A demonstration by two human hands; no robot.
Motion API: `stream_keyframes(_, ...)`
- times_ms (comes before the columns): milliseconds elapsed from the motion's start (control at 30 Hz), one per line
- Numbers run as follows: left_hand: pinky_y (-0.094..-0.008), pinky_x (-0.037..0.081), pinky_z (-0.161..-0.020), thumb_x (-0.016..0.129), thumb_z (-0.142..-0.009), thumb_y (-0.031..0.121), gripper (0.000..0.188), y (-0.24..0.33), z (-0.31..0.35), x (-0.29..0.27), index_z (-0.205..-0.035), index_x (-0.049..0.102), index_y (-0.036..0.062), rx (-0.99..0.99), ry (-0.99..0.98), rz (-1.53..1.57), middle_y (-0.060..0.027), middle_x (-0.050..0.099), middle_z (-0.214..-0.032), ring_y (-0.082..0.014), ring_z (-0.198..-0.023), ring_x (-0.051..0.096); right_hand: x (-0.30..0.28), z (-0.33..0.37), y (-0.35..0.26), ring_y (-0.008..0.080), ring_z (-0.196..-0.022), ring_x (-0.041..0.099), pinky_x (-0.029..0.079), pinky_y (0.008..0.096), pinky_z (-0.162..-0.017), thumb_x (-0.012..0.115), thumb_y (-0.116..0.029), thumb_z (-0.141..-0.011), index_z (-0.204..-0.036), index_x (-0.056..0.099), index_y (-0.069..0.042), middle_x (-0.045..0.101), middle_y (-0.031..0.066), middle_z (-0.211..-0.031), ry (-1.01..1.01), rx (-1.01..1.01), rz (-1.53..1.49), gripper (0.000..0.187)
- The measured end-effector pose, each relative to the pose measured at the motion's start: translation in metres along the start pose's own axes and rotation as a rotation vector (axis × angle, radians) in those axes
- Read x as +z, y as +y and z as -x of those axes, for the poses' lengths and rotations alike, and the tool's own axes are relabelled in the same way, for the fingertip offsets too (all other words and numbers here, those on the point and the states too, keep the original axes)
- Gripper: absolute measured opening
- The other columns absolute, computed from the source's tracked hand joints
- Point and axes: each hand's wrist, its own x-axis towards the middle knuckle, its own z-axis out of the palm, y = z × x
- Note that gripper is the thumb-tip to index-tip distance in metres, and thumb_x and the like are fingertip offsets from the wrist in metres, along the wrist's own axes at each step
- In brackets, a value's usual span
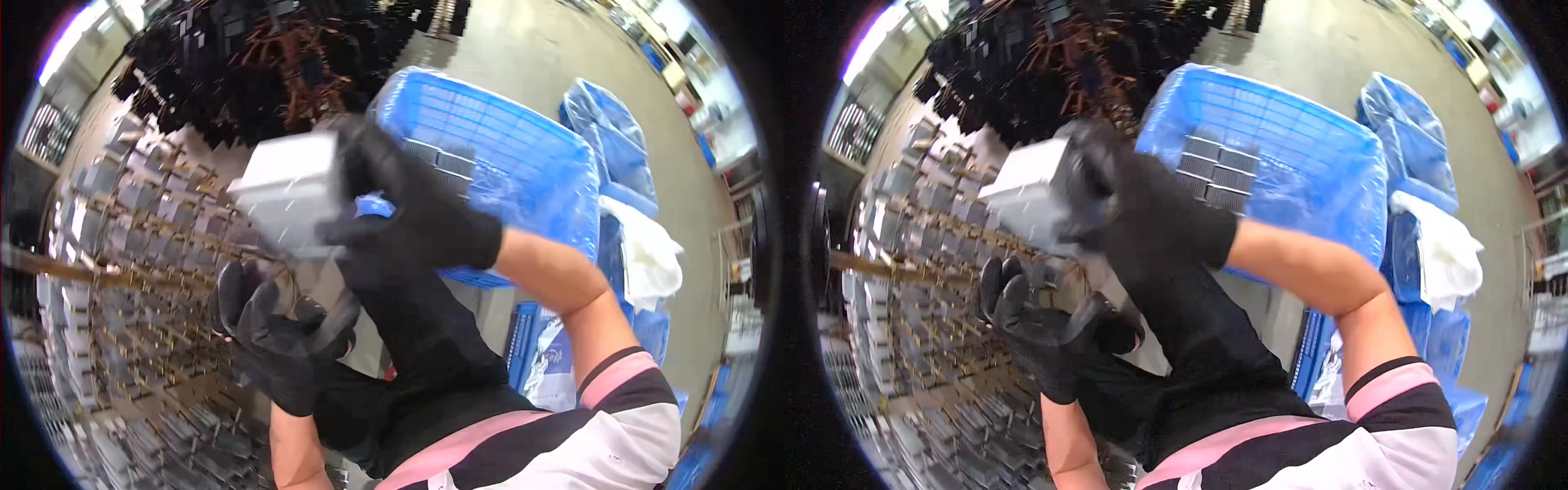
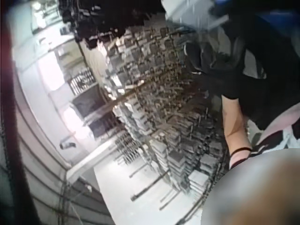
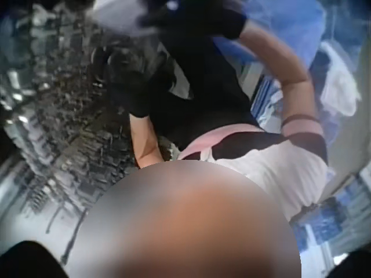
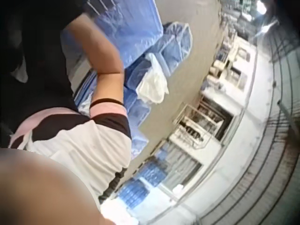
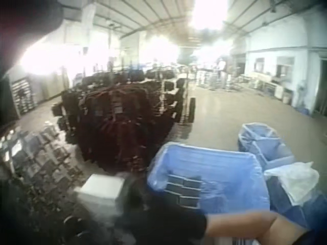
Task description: Picking small metal components from vertical storage racks and placing them into a blue bin.
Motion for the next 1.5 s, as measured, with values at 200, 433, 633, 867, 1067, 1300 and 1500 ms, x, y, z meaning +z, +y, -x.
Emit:
stream_keyframes(200,-0.0448,0.041,-0.102,0.078,-0.08,0.016,0.049,-0.061,0.024,-0.013,-0.121,0.057,0.0017,-0.063,-0.132,-0.199,-0.0183,0.058,-0.123,-0.0342,-0.117,0.054,-0.132,0.03,0.068,0.0247,-0.098,0.064,0.053,0.036,-0.087,0.079,-0.018,-0.079,-0.127,0.047,-0.002,0.063,0.0147,-0.106,-0.007,0.194,0.458,0.06)
stream_keyframes(433,-0.0449,0.046,-0.094,0.076,-0.083,0.028,0.044,-0.091,0.058,-0.015,-0.114,0.058,0.0023,-0.421,-0.414,-0.37,-0.0184,0.063,-0.114,-0.0355,-0.109,0.059,-0.113,0.102,0.181,0.0419,-0.095,0.063,0.053,0.0479,-0.082,0.077,-0.024,-0.068,-0.123,0.051,0.001,0.061,0.0249,-0.106,-0.537,0.404,0.787,0.066)
stream_keyframes(633,-0.0447,0.047,-0.088,0.073,-0.085,0.026,0.04,-0.106,0.06,-0.013,-0.112,0.059,0.0009,-0.37,-0.473,-0.329,-0.0171,0.063,-0.108,-0.0368,-0.1,0.059,-0.062,0.121,0.222,0.0426,-0.095,0.062,0.053,0.0499,-0.081,0.074,-0.02,-0.068,-0.121,0.052,0.003,0.06,0.0259,-0.101,-0.616,0.488,0.787,0.062)
stream_keyframes(867,-0.0411,0.047,-0.088,0.074,-0.085,0.016,0.039,-0.096,0.05,-0.005,-0.116,0.058,-0.0004,-0.395,-0.496,-0.355,-0.016,0.064,-0.106,-0.0326,-0.098,0.06,-0.036,0.132,0.243,0.0404,-0.083,0.066,0.054,0.0507,-0.071,0.074,-0.018,-0.067,-0.112,0.057,0.003,0.063,0.0242,-0.092,-0.441,0.363,0.797,0.052)
stream_keyframes(1067,-0.0406,0.047,-0.088,0.074,-0.085,0.017,0.041,-0.072,0.037,-0.002,-0.117,0.057,-0.0025,-0.475,-0.548,-0.391,-0.0152,0.064,-0.104,-0.0296,-0.096,0.06,-0.045,0.142,0.246,0.0399,-0.088,0.065,0.052,0.0523,-0.075,0.078,-0.028,-0.065,-0.112,0.059,0.0,0.063,0.0236,-0.091,-0.389,0.23,0.88,0.059)
stream_keyframes(1300,-0.0384,0.049,-0.081,0.072,-0.088,0.021,0.033,-0.115,0.069,-0.049,-0.11,0.06,0.0008,-0.717,-0.035,-0.082,-0.0134,0.063,-0.102,-0.0278,-0.089,0.06,-0.067,0.099,0.254,0.0378,-0.102,0.061,0.049,0.0454,-0.091,0.071,-0.037,-0.08,-0.121,0.062,-0.006,0.063,0.0202,-0.107,-0.683,0.267,0.655,0.051)
stream_keyframes(1500,-0.0353,0.047,-0.08,0.057,-0.097,0.024,0.025,-0.183,0.192,-0.084,-0.109,0.063,0.0027,-0.719,-0.168,-0.294,-0.0102,0.064,-0.099,-0.0231,-0.091,0.059,-0.104,0.031,0.12,0.0312,-0.108,0.063,0.048,0.0375,-0.095,0.066,-0.007,-0.088,-0.117,0.062,-0.001,0.065,0.0161,-0.117,-0.055,0.118,0.545,0.03)
